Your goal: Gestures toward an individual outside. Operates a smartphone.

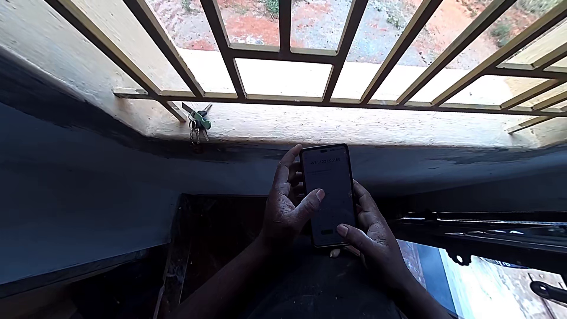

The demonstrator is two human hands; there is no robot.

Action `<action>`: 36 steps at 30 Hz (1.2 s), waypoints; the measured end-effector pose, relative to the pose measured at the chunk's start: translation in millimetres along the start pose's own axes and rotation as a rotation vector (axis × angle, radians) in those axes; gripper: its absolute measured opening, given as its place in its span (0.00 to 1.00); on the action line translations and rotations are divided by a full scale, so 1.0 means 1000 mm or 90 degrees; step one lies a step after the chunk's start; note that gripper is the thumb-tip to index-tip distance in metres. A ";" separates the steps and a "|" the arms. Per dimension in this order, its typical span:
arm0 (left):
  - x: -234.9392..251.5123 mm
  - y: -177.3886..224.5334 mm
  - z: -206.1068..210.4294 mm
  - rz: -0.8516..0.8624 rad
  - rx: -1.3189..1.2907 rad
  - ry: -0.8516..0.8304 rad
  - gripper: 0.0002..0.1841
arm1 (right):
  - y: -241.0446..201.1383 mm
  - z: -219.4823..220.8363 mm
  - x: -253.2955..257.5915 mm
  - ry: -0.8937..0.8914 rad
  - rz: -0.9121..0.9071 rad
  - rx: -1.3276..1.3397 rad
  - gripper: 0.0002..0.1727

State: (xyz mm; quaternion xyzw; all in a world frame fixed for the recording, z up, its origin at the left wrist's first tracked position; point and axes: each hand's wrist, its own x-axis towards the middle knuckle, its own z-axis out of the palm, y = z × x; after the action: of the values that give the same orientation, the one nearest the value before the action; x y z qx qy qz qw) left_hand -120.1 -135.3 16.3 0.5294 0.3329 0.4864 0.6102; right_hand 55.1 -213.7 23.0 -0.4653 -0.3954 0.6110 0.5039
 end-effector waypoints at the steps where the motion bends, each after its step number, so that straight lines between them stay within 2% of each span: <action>1: 0.000 -0.001 0.000 0.003 -0.006 -0.002 0.43 | 0.000 0.000 0.000 -0.002 0.003 0.002 0.45; 9: -0.001 0.000 -0.001 0.015 -0.028 -0.004 0.42 | -0.002 0.007 0.003 0.058 0.049 -0.085 0.54; 20: 0.003 -0.003 -0.004 0.036 -0.035 -0.002 0.40 | 0.000 0.000 0.005 -0.002 0.000 -0.002 0.46; 26: 0.006 -0.002 -0.004 0.051 -0.070 0.001 0.38 | 0.001 -0.003 0.007 -0.024 -0.040 0.052 0.47; 29: 0.007 0.002 -0.003 0.046 -0.107 -0.013 0.41 | 0.005 -0.006 0.008 -0.080 -0.077 0.137 0.47; 32: 0.009 0.005 -0.004 0.039 -0.133 -0.087 0.45 | 0.011 -0.012 0.008 -0.212 -0.087 0.288 0.43; 34: 0.011 0.010 -0.007 0.041 -0.082 -0.143 0.47 | 0.012 -0.014 0.008 -0.295 -0.096 0.364 0.37; 36: 0.015 0.021 -0.010 0.096 0.060 -0.165 0.47 | 0.010 -0.014 0.006 -0.329 -0.117 0.395 0.34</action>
State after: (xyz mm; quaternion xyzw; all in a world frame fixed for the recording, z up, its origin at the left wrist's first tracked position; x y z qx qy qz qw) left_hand -129.9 -118.6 36.3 0.6393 0.2328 0.4422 0.5844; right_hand 65.6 -209.6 8.6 -0.0853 -0.3456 0.7504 0.5569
